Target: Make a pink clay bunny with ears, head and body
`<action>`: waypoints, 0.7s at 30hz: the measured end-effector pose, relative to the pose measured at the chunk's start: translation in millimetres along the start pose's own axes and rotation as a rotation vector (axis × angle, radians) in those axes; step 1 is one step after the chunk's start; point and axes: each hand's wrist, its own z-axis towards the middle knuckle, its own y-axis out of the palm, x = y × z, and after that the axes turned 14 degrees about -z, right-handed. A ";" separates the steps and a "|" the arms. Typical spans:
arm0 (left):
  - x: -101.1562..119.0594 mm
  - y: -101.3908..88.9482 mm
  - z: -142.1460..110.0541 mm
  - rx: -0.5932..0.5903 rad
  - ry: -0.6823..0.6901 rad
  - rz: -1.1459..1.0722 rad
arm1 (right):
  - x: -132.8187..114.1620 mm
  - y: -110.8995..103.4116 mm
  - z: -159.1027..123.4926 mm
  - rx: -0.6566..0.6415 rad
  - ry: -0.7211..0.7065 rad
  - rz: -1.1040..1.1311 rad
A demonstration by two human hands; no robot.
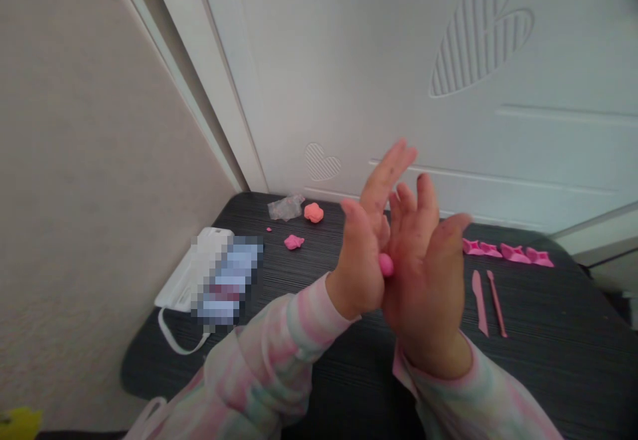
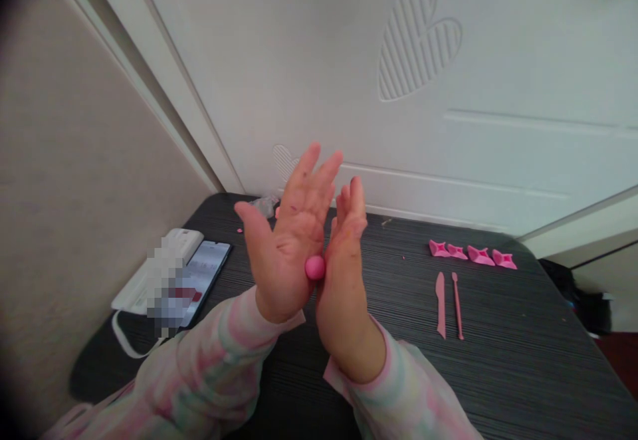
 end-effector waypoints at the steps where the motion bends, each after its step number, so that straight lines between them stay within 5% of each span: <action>1: -0.2 -4.1 3.2 0.028 -0.045 -0.056 | 0.3 -1.5 2.3 0.029 0.065 0.038; 4: 0.7 -16.3 12.3 0.143 -0.147 -0.192 | -2.8 -1.2 7.8 0.044 0.179 0.116; 9: -0.6 -23.5 18.0 0.275 -0.160 -0.279 | 0.6 9.0 2.7 0.173 0.021 -0.044; 15: -9.4 -19.8 14.7 0.405 -0.082 -0.251 | 5.8 4.4 2.4 0.229 -0.048 0.019; 21: -18.1 -18.8 9.0 0.431 -0.151 -0.206 | 5.3 -1.7 12.1 0.531 -0.153 -0.052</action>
